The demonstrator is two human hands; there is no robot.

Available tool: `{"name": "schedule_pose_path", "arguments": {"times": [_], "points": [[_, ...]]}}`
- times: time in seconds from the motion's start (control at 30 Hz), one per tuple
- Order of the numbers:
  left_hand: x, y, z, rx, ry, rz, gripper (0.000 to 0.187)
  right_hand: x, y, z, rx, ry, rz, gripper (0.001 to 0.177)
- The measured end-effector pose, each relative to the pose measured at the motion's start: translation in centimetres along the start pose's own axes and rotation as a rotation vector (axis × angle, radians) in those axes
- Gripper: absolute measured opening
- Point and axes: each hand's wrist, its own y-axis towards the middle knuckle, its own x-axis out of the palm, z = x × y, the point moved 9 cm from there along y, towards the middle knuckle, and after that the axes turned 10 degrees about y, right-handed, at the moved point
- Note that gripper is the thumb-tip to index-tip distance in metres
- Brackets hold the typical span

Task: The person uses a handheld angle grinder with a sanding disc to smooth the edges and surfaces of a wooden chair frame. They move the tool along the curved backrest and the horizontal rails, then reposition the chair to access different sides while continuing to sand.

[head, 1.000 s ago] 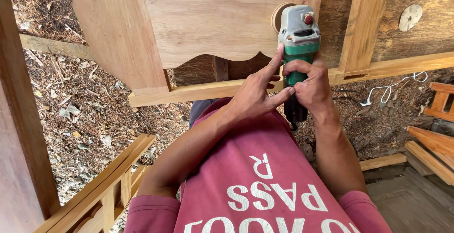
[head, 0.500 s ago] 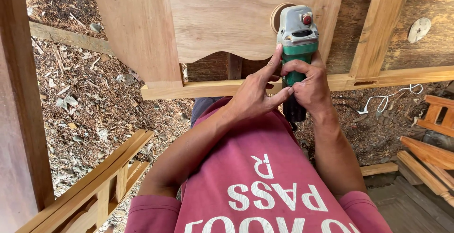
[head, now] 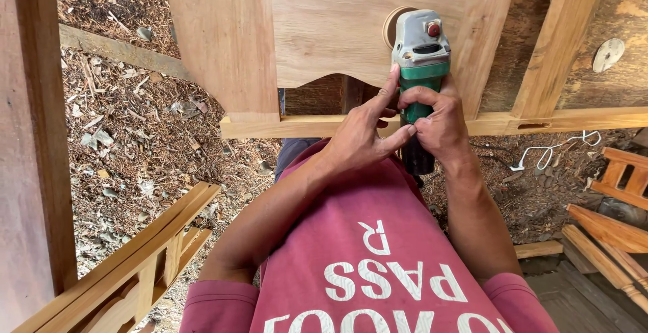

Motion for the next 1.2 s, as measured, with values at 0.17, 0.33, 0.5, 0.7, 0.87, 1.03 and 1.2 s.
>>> {"name": "schedule_pose_path", "arguments": {"times": [0.17, 0.33, 0.5, 0.7, 0.87, 1.03, 1.2], "points": [[-0.9, -0.5, -0.3, 0.004, 0.002, 0.009, 0.094, 1.0, 0.5, -1.0, 0.005, 0.009, -0.014, 0.054], [-1.9, -1.1, -0.4, 0.010, 0.000, 0.022, 0.094, 1.9, 0.8, -1.4, 0.016, 0.003, -0.023, 0.055], [-2.7, -1.5, -0.9, 0.004, 0.004, 0.045, 0.094, 2.9, 1.2, -2.2, 0.019, -0.009, -0.036, 0.054], [-4.1, -2.2, -1.2, 0.009, -0.004, 0.077, 0.095, 4.3, 1.6, -2.6, -0.009, 0.009, -0.048, 0.053], [-5.1, -2.7, -1.8, 0.006, -0.014, 0.099, 0.095, 5.5, 2.1, -3.0, -0.028, 0.014, -0.073, 0.052], [-6.4, -3.2, -2.0, 0.001, -0.027, 0.114, 0.094, 6.8, 2.8, -4.3, -0.059, 0.019, -0.083, 0.054], [-7.6, -3.7, -2.4, -0.007, -0.052, 0.133, 0.095, 8.0, 3.4, -5.2, -0.082, -0.006, -0.111, 0.052]]}}
